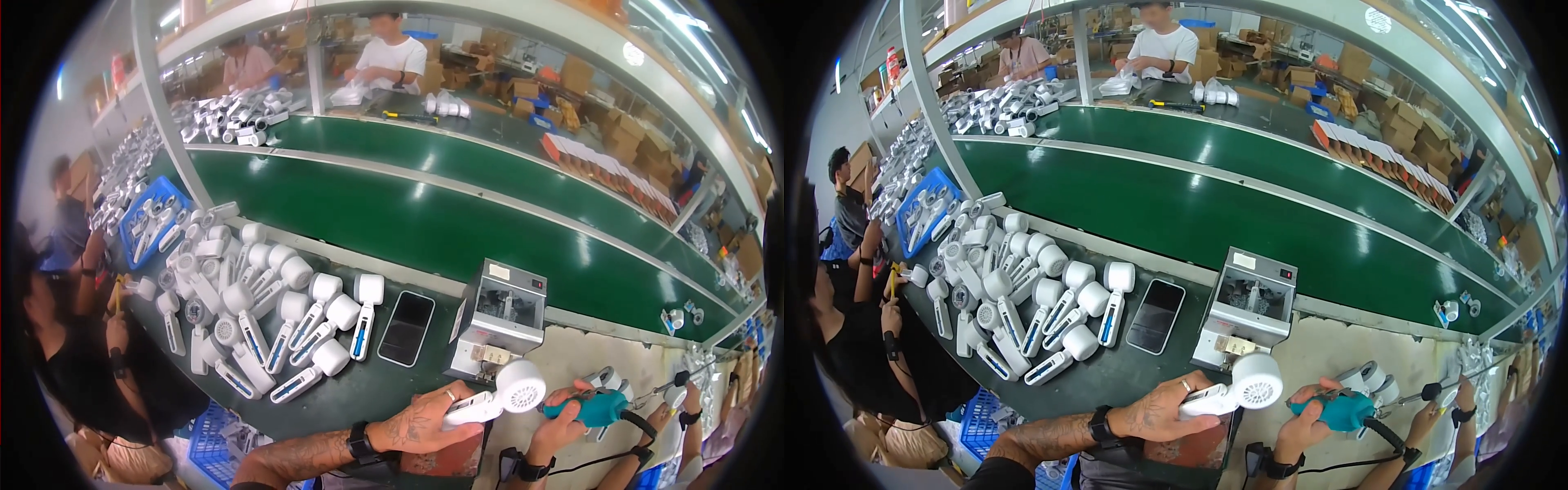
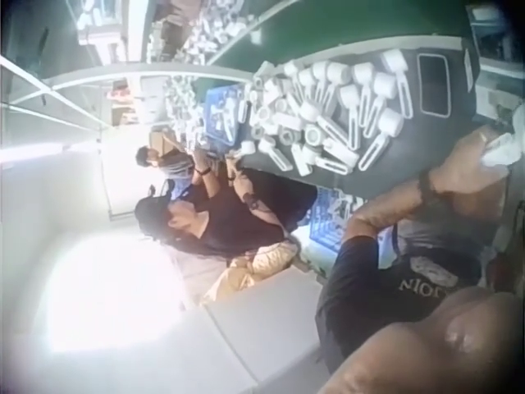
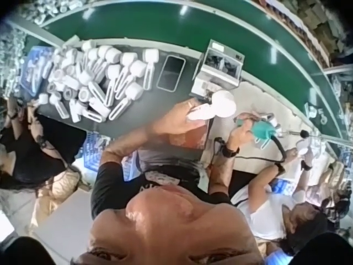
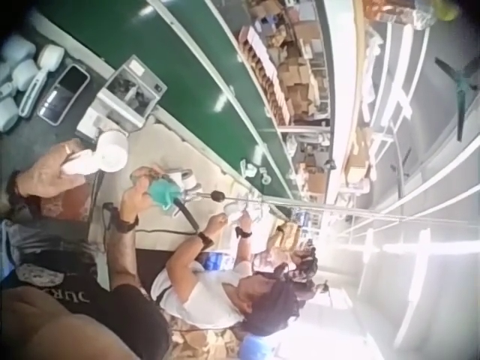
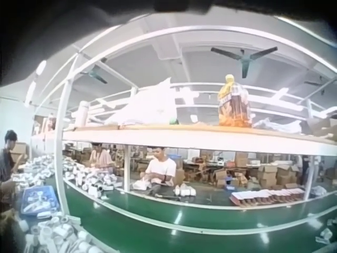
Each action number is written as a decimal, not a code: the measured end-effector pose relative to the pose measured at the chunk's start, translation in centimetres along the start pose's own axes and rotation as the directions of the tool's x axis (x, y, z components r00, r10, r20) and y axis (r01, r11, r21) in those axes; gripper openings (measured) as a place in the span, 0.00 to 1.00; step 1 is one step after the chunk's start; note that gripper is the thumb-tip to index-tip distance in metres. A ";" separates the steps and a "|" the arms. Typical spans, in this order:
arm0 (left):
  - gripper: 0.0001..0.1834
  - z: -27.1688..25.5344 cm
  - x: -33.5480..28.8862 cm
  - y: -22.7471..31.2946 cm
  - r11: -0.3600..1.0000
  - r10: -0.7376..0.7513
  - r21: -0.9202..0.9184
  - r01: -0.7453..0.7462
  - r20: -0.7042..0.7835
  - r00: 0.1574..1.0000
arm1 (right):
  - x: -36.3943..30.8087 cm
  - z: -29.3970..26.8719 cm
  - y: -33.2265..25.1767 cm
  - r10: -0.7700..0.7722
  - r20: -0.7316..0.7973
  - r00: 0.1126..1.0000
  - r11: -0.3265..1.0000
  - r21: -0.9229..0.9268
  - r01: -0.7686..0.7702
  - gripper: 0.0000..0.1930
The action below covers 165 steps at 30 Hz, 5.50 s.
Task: Assembling handheld electronic devices using an electric screwdriver on an assembly line.
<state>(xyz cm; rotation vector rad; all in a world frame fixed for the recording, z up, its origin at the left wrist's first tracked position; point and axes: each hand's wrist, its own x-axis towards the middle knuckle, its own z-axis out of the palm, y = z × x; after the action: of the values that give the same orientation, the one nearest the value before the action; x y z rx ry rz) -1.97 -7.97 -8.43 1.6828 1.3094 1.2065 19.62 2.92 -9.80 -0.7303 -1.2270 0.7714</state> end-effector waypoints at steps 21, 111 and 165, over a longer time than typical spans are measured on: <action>0.27 -18.1 -12.9 -4.3 0.829 -0.099 0.315 0.462 -0.731 0.675 | -0.4 1.2 -1.4 0.059 -0.024 0.998 0.989 -0.131 -0.062 0.21; 0.22 0.1 0.8 -2.0 0.893 0.254 0.350 -0.283 0.127 0.959 | 0.7 8.2 -5.4 0.208 0.442 0.872 0.963 0.065 -0.262 0.24; 0.12 0.9 0.8 -1.5 0.904 0.249 0.342 -0.256 0.066 0.966 | -2.0 4.3 -7.6 0.243 0.465 0.851 0.956 0.033 -0.291 0.31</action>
<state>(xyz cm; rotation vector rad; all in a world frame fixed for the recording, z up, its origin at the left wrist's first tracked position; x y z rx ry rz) -1.60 -6.81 -9.89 2.1704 1.3853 1.1427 15.97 -2.59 -3.76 -0.6610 -1.5113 1.2843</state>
